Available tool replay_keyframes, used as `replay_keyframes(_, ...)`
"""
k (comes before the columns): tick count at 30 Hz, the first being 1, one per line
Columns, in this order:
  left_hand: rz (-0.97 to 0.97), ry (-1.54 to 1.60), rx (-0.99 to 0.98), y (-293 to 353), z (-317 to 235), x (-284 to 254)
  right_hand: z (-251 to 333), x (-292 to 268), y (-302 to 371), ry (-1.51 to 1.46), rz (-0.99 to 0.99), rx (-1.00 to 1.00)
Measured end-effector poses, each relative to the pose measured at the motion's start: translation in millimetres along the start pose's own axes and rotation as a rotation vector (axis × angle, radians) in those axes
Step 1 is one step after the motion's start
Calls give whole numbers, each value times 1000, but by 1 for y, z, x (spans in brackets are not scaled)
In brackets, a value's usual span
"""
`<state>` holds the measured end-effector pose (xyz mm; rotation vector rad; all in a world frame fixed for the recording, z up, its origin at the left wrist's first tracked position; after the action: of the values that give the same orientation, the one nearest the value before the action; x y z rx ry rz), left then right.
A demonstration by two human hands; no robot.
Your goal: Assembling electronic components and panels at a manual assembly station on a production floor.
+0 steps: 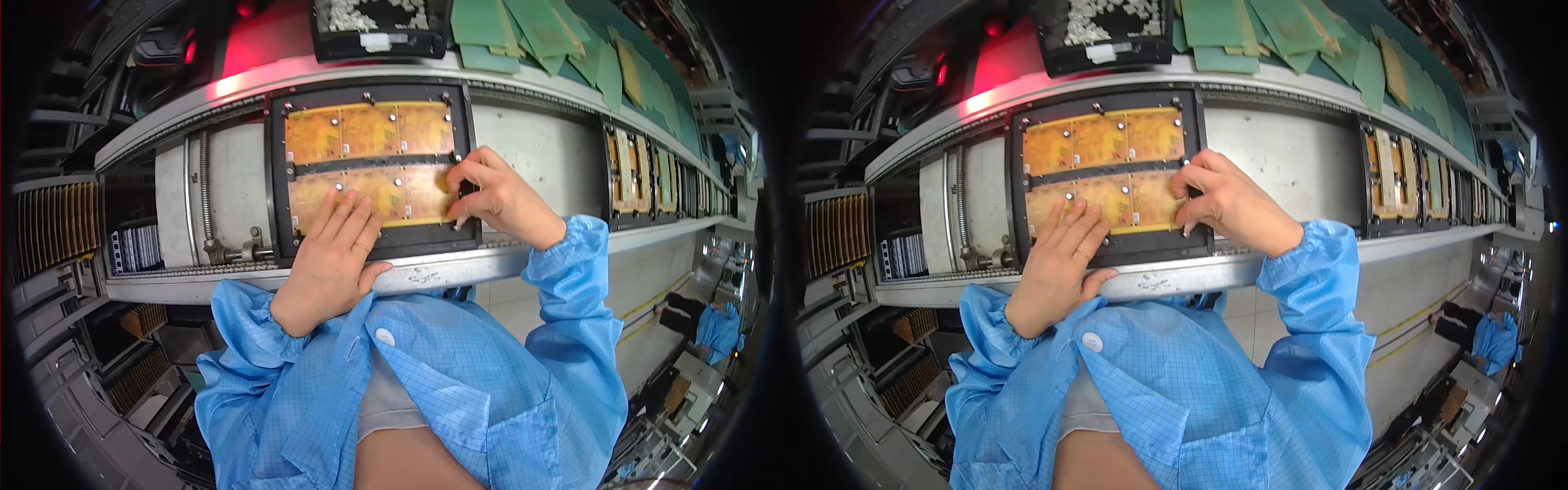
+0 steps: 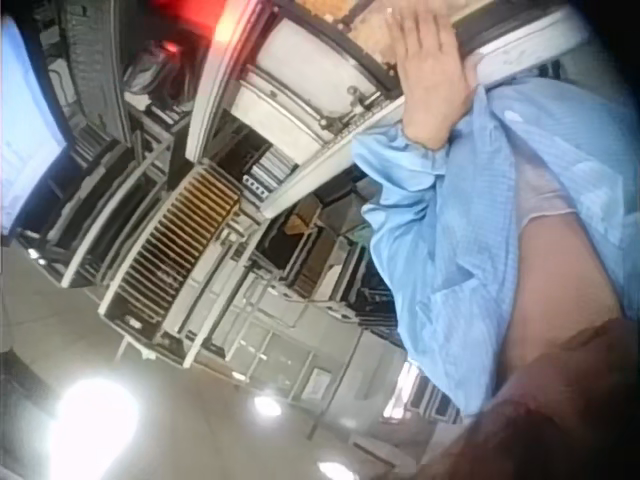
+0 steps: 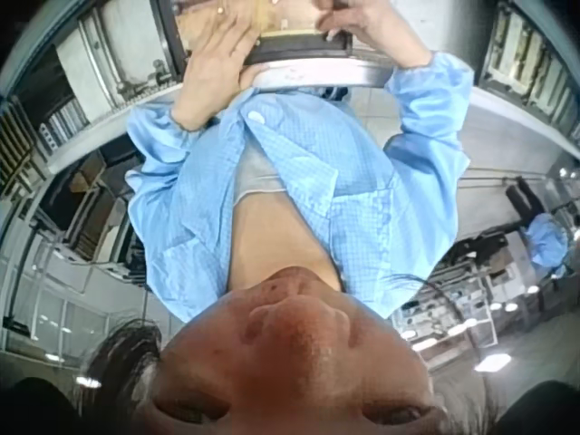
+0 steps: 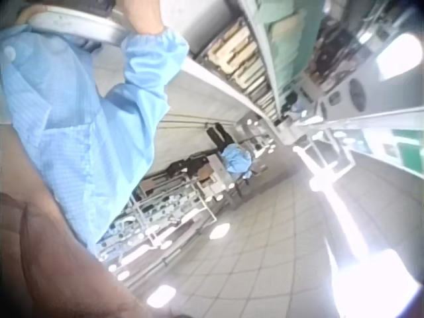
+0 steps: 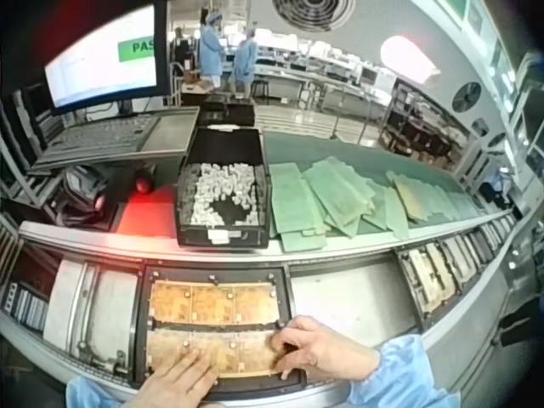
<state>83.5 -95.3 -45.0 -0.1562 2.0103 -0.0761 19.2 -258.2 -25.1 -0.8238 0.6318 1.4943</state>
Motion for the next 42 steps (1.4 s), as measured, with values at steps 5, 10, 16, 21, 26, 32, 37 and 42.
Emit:
replay_keyframes(5,-40,198,60,-14,20,-46,-49,-22,25,-312,-368,435)
replay_keyframes(10,-330,87,48,-114,72,-119,-51,3,9,-138,-341,665)
replay_keyframes(16,-188,-288,-109,-307,164,-72,-49,39,-3,-392,-389,475)
replay_keyframes(21,-64,-314,-370,-319,302,-46,-45,30,-14,-235,-327,464)
replay_keyframes(26,112,-234,-331,-342,228,-43,-54,23,10,-225,-402,411)
replay_keyframes(32,27,-267,-110,-307,228,-43,-44,21,2,-171,-314,372)
replay_keyframes(37,73,-242,-235,-300,235,-46,-45,21,4,-166,-313,369)
replay_keyframes(42,87,-150,-216,-304,220,-39,-47,17,12,-171,-409,343)
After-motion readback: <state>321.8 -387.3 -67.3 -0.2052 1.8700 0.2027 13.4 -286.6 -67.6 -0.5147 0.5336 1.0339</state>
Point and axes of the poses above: each hand's wrist, its own y-axis away from the middle knuckle, its own x-axis out of the palm, z = x × y, the point moved 9 cm from there along -y, towards the middle knuckle, and after that the axes turned 6 degrees about x, right-handed, at the moved point
